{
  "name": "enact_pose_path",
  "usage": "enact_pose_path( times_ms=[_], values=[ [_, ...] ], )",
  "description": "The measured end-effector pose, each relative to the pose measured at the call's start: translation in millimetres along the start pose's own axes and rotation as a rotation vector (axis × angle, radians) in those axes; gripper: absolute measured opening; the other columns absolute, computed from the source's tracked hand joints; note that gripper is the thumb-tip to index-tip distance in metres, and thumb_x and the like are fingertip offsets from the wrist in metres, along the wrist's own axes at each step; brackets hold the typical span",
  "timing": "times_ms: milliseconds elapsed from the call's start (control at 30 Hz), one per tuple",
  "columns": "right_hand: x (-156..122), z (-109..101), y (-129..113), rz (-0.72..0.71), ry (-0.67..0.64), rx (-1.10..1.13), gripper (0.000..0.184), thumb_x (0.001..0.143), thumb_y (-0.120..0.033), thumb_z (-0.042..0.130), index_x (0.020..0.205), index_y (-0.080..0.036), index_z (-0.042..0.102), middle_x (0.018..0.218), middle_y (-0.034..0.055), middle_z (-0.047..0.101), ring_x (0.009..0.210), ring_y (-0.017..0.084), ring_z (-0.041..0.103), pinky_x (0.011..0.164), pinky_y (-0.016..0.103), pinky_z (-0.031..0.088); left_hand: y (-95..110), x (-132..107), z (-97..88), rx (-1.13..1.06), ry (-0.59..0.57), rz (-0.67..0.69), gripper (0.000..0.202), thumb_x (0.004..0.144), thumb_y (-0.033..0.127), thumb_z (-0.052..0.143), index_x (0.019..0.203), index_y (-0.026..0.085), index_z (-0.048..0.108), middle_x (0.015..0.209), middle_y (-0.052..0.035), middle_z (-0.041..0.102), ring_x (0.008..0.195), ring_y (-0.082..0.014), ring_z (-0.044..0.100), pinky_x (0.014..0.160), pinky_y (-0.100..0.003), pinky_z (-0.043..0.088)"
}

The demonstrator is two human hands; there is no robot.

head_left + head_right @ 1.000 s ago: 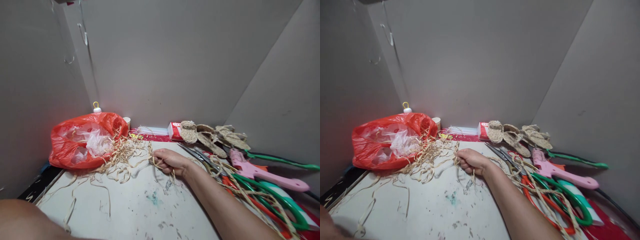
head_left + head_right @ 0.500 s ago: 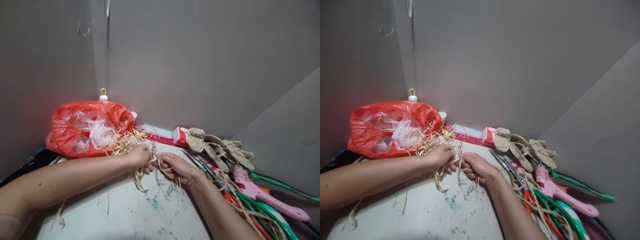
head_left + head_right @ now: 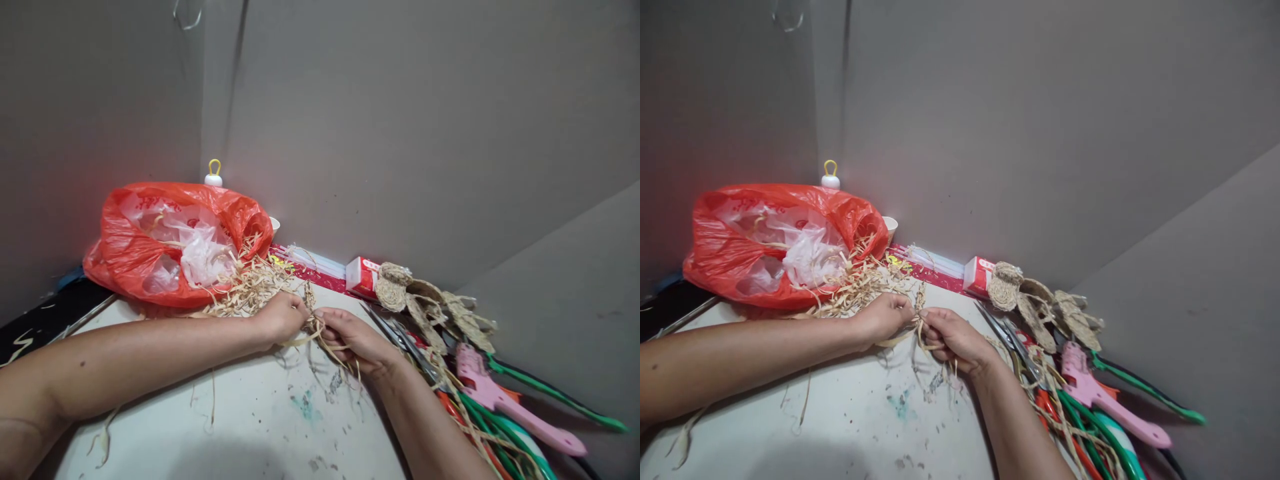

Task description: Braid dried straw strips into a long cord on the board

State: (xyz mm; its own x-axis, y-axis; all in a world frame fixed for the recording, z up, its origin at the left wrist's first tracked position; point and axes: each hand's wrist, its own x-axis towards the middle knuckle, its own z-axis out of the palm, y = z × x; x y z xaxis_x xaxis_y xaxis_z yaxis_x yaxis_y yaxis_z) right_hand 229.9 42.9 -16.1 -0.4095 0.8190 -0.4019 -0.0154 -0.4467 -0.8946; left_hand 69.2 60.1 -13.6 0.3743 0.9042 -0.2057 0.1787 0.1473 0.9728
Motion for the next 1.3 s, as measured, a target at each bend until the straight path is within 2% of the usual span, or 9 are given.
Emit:
enact_pose_path(
  times_ms=[267, 500, 767, 1000, 1133, 1300],
  values=[
    [-0.4, -3.4, 2.8, -0.016, -0.024, -0.019, 0.040, 0.075, -0.044, 0.068, 0.064, -0.020, 0.037, 0.048, -0.0122, 0.025, 0.039, 0.002, 0.010, 0.034, 0.017, 0.007, 4.9, 1.9, -5.3, -0.053, -0.063, -0.023, 0.021, 0.072, 0.011, 0.051, 0.052, 0.015, 0.051, 0.043, 0.0063, 0.041, 0.041, -0.0064, 0.032, 0.042, -0.019, 0.024],
    [-3.4, -4.1, 2.4, -0.035, -0.053, -0.043, 0.037, 0.076, -0.042, 0.068, 0.069, -0.020, 0.040, 0.052, -0.0111, 0.028, 0.040, 0.003, 0.014, 0.035, 0.016, 0.007, 8.8, 4.3, -13.7, -0.015, -0.090, -0.052, 0.017, 0.068, 0.017, 0.060, 0.053, 0.015, 0.054, 0.044, 0.0061, 0.044, 0.039, -0.0054, 0.030, 0.039, -0.019, 0.021],
    [-4.9, -5.2, 3.0, -0.025, -0.033, -0.093, 0.032, 0.076, -0.040, 0.068, 0.072, -0.019, 0.044, 0.049, -0.0118, 0.027, 0.040, 0.004, 0.015, 0.035, 0.016, 0.009, 6.0, 9.8, -15.1, 0.056, -0.126, -0.048, 0.013, 0.067, 0.020, 0.059, 0.055, 0.015, 0.059, 0.047, 0.0046, 0.049, 0.040, -0.0064, 0.035, 0.041, -0.020, 0.024],
    [-6.7, -3.5, 1.1, -0.020, -0.020, -0.128, 0.031, 0.076, -0.041, 0.067, 0.072, -0.019, 0.047, 0.046, -0.0121, 0.028, 0.039, 0.003, 0.014, 0.034, 0.015, 0.009, 6.3, 12.6, -17.5, 0.075, -0.181, -0.059, 0.013, 0.067, 0.022, 0.058, 0.056, 0.015, 0.057, 0.045, 0.0048, 0.046, 0.040, -0.0066, 0.034, 0.040, -0.020, 0.023],
    [-6.8, -3.0, 0.9, -0.023, -0.011, -0.148, 0.029, 0.076, -0.041, 0.067, 0.072, -0.018, 0.049, 0.045, -0.0120, 0.028, 0.039, 0.003, 0.015, 0.034, 0.015, 0.010, 5.1, 13.6, -17.0, 0.084, -0.215, -0.070, 0.015, 0.067, 0.020, 0.056, 0.053, 0.015, 0.056, 0.041, 0.0056, 0.041, 0.037, -0.0053, 0.027, 0.038, -0.020, 0.017],
    [-7.5, -3.5, 0.3, -0.028, -0.018, -0.180, 0.030, 0.076, -0.043, 0.067, 0.075, -0.017, 0.053, 0.045, -0.0119, 0.027, 0.040, 0.004, 0.014, 0.034, 0.016, 0.009, 6.3, 11.4, -16.5, 0.080, -0.342, -0.187, 0.017, 0.070, 0.024, 0.056, 0.056, 0.014, 0.059, 0.036, 0.0068, 0.032, 0.031, -0.0053, 0.022, 0.035, -0.022, 0.012]
  ],
)
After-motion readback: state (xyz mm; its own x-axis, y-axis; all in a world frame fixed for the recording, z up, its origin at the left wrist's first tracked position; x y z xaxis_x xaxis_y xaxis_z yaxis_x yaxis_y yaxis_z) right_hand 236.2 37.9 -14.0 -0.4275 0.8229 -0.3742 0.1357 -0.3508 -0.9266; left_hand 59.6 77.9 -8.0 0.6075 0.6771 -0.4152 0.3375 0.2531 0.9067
